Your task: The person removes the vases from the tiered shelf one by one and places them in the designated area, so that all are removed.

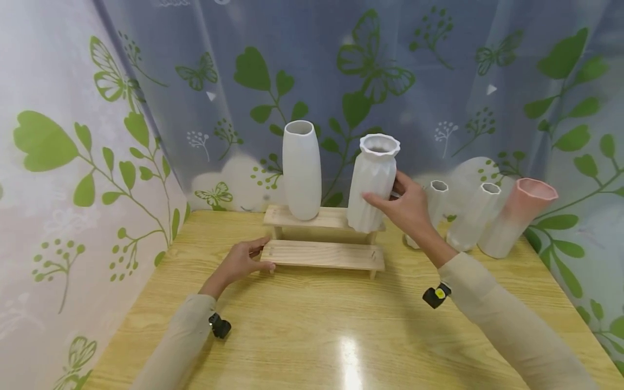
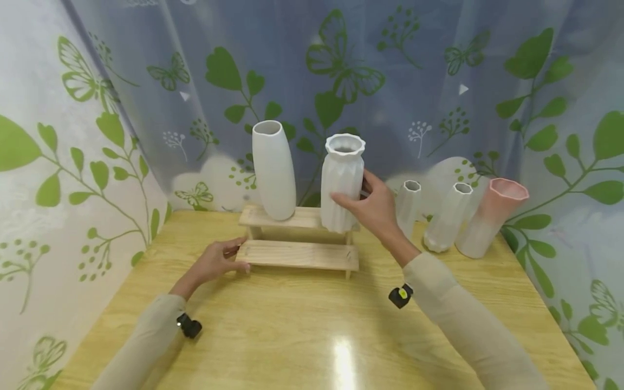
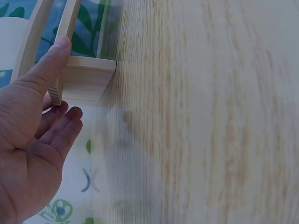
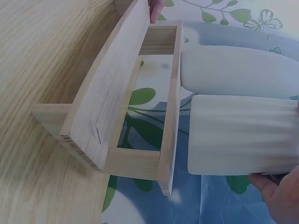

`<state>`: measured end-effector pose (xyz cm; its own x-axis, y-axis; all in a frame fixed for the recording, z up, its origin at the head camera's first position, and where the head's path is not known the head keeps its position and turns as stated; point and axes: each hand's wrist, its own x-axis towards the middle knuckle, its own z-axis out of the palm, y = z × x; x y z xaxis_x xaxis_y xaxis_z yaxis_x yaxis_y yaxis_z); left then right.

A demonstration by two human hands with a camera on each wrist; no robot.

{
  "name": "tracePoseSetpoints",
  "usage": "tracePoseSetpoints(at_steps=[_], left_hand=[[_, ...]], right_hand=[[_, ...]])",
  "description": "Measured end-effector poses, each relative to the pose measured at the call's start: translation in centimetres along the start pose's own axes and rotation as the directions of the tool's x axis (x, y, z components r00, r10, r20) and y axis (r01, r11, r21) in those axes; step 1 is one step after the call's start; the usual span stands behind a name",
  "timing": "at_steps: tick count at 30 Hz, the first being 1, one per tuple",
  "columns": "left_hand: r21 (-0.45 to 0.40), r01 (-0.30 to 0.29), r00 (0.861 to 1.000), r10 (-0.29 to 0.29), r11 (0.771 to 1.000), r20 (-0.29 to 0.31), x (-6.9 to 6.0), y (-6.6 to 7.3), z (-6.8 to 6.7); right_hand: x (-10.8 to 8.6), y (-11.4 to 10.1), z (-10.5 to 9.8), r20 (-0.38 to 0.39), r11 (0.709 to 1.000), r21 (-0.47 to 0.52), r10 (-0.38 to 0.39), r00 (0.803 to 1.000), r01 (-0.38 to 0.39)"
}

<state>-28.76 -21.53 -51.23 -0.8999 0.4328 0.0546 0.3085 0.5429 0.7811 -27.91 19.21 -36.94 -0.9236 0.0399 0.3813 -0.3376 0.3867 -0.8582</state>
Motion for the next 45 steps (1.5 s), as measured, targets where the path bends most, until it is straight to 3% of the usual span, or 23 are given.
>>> tracePoseSetpoints(at_steps=[20, 45], left_hand=[[-0.01, 0.016, 1.0, -0.016, 1.0, 0.006, 0.1, -0.1, -0.1], [-0.022, 0.006, 1.0, -0.006, 1.0, 0.014, 0.0, -0.3, 0.0]], right_hand=[[-3.2, 0.4, -3.8, -0.047, 0.999, -0.04, 0.018, 0.999, -0.02], [-7.0, 3.5, -8.6, -0.141, 0.994, -0.085, 0.061, 0.988, -0.073]])
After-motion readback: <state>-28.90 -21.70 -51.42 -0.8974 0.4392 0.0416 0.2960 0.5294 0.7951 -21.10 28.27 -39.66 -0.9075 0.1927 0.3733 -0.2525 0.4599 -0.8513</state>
